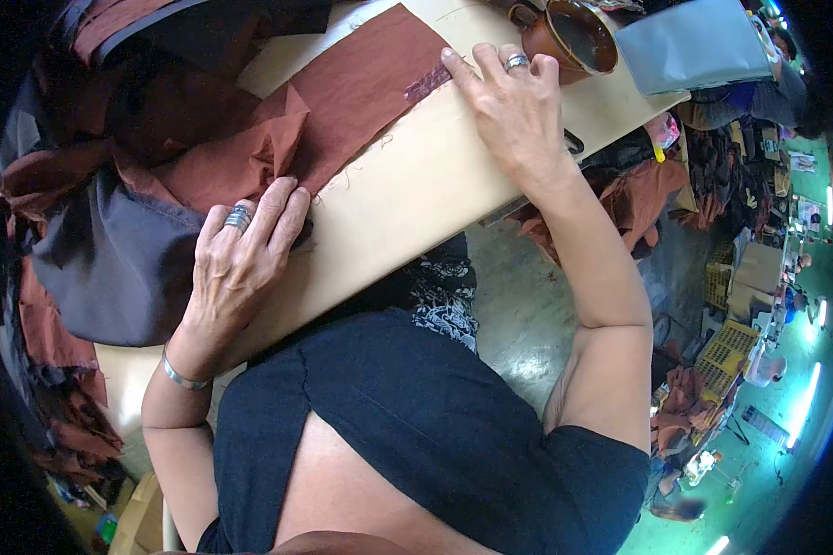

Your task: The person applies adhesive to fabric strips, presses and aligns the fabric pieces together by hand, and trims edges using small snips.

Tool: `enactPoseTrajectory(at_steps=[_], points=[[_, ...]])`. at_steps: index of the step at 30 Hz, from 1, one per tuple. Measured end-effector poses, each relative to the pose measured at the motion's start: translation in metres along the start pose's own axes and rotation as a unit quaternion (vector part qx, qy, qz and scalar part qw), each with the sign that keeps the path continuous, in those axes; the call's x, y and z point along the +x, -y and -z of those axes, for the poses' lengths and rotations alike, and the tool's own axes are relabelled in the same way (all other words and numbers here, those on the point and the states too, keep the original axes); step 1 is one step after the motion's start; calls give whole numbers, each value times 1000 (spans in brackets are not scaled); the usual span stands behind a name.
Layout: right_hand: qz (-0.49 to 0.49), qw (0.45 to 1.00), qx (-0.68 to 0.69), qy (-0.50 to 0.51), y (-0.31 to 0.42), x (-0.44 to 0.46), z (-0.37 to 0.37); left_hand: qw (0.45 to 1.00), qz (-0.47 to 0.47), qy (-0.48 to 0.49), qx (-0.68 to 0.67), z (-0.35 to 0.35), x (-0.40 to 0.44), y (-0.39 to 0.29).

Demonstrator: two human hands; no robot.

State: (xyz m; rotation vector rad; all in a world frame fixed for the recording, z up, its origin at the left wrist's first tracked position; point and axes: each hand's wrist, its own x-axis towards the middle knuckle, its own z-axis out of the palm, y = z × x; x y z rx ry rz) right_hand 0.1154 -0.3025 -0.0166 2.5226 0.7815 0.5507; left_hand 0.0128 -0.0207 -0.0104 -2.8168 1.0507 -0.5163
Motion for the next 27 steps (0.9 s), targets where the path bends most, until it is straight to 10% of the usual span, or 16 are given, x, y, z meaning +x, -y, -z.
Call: enactPoseTrajectory(at_steps=[10, 14, 16, 21, 27], points=[[65, 969, 236, 38, 33, -6, 34, 1000, -6, 18, 0, 3, 0, 1], [-64, 935, 350, 9, -7, -6, 31, 1000, 2, 1, -1, 0, 0, -1], [-120, 925, 350, -84, -49, -7, 31, 1000, 1, -7, -13, -1, 0, -1], [-190, 974, 105, 63, -117, -32, 5, 1000, 4, 0, -11, -1, 0, -1], [-194, 958, 116, 177, -120, -26, -10, 999, 5, 22, -36, 5, 2, 1]])
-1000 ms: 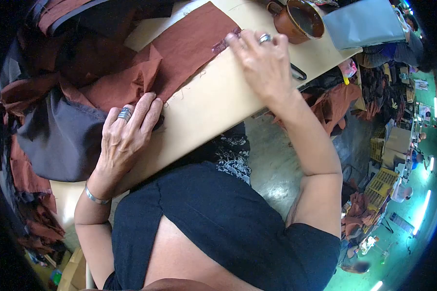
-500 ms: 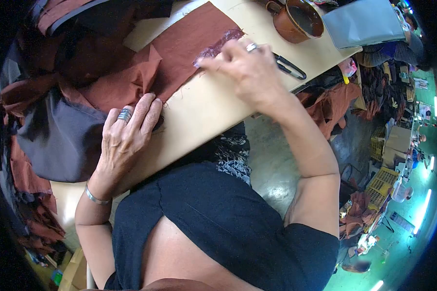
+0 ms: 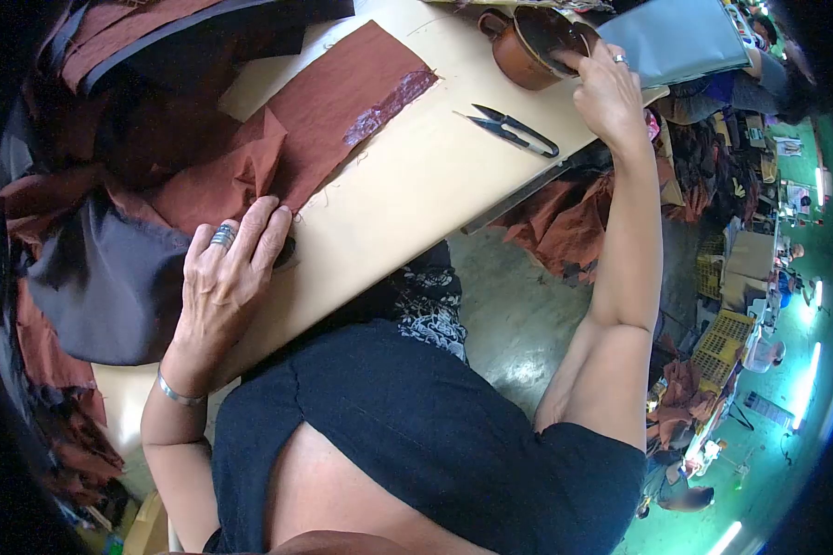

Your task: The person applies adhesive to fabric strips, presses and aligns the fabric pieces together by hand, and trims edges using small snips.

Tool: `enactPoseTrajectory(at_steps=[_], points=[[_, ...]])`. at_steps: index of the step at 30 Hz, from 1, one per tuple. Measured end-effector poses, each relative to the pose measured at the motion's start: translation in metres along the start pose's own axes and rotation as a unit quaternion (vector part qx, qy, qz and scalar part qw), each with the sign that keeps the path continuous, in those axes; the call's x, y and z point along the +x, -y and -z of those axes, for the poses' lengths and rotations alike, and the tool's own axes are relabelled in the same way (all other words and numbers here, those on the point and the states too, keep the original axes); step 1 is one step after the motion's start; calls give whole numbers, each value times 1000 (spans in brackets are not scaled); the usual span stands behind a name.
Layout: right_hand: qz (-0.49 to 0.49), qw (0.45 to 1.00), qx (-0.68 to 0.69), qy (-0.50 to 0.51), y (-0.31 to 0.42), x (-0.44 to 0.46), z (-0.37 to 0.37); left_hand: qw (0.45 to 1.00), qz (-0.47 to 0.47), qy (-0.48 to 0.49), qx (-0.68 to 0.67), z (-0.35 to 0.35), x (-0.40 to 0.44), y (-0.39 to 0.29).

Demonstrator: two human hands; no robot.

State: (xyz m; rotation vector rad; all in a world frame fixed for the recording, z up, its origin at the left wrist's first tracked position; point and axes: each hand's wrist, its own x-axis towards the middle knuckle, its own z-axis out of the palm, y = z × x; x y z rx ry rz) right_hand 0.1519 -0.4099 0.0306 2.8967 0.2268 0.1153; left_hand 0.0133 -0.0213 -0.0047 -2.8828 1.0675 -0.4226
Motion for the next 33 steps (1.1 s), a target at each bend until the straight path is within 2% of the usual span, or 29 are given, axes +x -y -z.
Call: enactPoseTrajectory(at_steps=[3, 6, 9, 13, 16, 18, 21, 23, 24, 27, 30, 33], points=[[37, 988, 45, -141, -8, -3, -3, 1000, -1, 2, -4, 1, 0, 1], [-6, 985, -18, -173, 13, -19, 14, 1000, 12, 18, -11, 5, 1, -1], [-8, 974, -127, -185, 41, -32, 18, 999, 6, 16, -29, 4, 1, 1], [102, 973, -28, -206, 102, -47, 24, 998, 15, 26, -58, 8, 0, 1], [172, 958, 210, -98, 145, -56, 17, 998, 16, 26, -57, 8, 0, 0], [180, 910, 374, 12, 158, -57, 9, 999, 10, 25, -40, 7, -1, 0], [213, 885, 413, 40, 164, -55, 0, 997, 27, 56, -50, 8, -2, -3], [210, 947, 234, -64, 171, -57, -2, 997, 25, 58, -46, 10, -2, -3], [205, 962, 139, -115, 175, -59, -2, 997, 25, 59, -45, 12, -2, -3], [211, 966, 37, -143, 185, -65, -2, 998, 12, 52, -45, 14, -2, 0], [279, 951, 47, -127, 196, -79, 9, 995, 29, 52, -85, 20, -1, 0], [251, 959, -3, -133, 188, -71, 5, 995, 28, 55, -79, 20, -2, 0]])
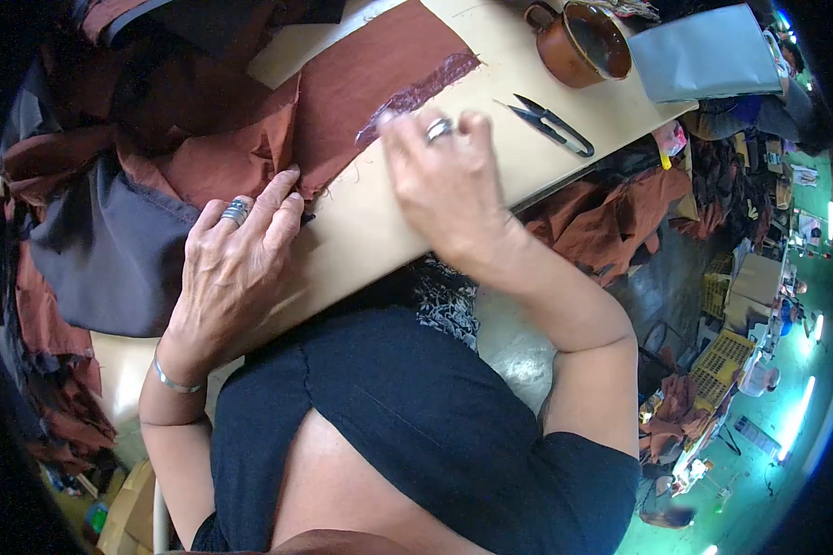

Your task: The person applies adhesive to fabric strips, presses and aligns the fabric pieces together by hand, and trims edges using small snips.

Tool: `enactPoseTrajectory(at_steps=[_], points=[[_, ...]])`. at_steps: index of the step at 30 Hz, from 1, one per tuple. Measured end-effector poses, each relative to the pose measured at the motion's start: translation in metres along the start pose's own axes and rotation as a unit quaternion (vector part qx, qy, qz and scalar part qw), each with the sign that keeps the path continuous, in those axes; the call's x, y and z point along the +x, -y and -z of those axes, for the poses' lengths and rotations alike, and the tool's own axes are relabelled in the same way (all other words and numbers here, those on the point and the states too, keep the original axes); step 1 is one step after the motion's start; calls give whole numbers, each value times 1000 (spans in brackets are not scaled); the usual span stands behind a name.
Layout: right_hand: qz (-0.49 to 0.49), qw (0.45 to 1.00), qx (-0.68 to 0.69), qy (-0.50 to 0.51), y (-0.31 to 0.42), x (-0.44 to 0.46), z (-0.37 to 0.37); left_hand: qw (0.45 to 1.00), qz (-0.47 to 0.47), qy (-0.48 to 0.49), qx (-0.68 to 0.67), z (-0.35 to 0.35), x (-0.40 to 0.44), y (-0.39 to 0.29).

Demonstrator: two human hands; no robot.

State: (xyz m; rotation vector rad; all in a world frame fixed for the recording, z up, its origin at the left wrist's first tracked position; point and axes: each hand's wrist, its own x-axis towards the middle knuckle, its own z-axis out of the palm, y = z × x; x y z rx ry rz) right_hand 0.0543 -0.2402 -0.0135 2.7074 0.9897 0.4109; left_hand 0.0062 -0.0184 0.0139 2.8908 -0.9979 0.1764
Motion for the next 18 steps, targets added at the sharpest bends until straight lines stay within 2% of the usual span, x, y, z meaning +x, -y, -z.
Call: enactPoseTrajectory(at_steps=[4, 13, 18], points=[[-11, 998, -56, -28, -19, 5, -9, 1000, 9, -1, 15, -1, -1, 0], [76, 996, 51, -23, 22, -5, 11, 999, 28, 4, 15, -1, -1, -4], [27, 999, -19, -23, 4, 1, 0, 999, 32, 5, -2, -1, -3, -2]])
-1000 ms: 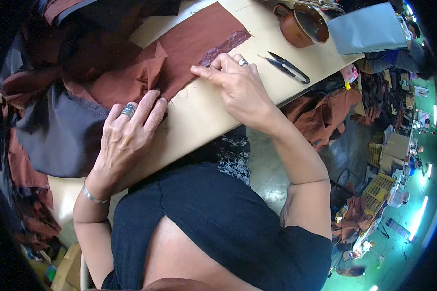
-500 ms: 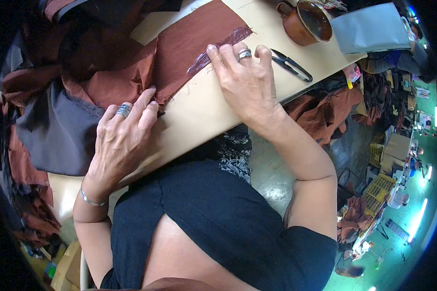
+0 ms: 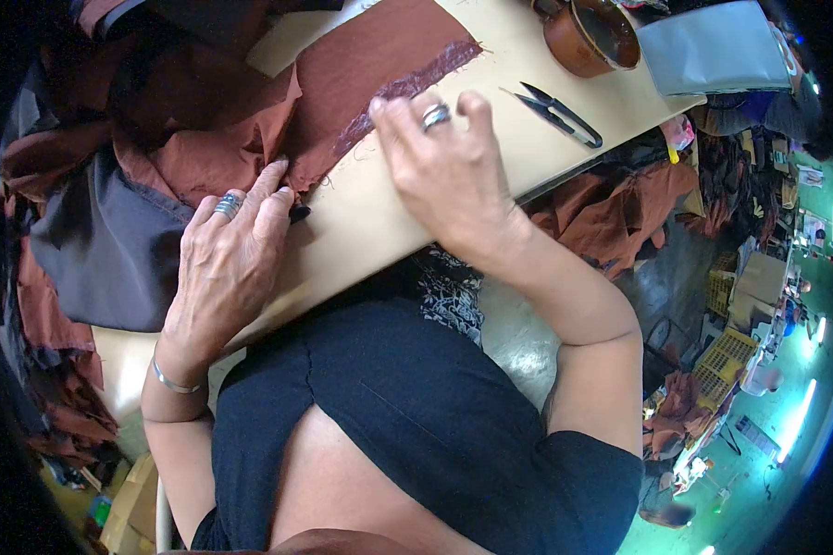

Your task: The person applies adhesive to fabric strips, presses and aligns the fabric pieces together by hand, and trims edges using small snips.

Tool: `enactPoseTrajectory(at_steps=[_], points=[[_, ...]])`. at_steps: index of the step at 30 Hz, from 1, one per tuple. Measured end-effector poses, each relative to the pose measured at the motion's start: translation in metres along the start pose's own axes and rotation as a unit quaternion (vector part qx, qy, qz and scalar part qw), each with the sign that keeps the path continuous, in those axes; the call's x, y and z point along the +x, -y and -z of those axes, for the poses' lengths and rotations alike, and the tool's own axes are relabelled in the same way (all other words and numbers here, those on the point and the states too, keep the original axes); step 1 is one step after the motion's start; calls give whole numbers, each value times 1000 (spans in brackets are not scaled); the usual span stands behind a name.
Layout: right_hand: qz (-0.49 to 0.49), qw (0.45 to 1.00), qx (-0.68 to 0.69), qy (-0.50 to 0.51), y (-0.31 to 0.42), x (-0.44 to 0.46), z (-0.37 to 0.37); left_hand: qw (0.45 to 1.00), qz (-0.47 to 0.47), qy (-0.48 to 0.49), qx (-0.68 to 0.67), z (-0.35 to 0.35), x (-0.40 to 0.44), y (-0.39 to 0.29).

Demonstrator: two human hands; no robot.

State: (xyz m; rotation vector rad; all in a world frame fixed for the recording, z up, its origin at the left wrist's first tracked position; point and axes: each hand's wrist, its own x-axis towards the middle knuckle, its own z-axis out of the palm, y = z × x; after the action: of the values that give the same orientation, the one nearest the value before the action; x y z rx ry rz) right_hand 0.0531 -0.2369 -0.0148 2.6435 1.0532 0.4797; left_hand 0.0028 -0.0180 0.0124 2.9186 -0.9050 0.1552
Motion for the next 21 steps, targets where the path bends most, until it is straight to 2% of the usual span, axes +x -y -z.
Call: enactPoseTrajectory(at_steps=[3, 7, 13, 21], points=[[12, 1000, -11, -7, -1, 3, -3, 1000, 5, 2, -23, -1, -1, 1], [46, 993, 106, -15, 14, 2, 3, 999, 9, 7, -40, 0, -2, 2], [46, 988, 148, 19, 33, 5, 10, 999, 10, 7, -32, -1, -3, 0], [77, 966, 244, 19, 15, 12, 13, 1000, 5, -10, -16, -5, -4, -2]])
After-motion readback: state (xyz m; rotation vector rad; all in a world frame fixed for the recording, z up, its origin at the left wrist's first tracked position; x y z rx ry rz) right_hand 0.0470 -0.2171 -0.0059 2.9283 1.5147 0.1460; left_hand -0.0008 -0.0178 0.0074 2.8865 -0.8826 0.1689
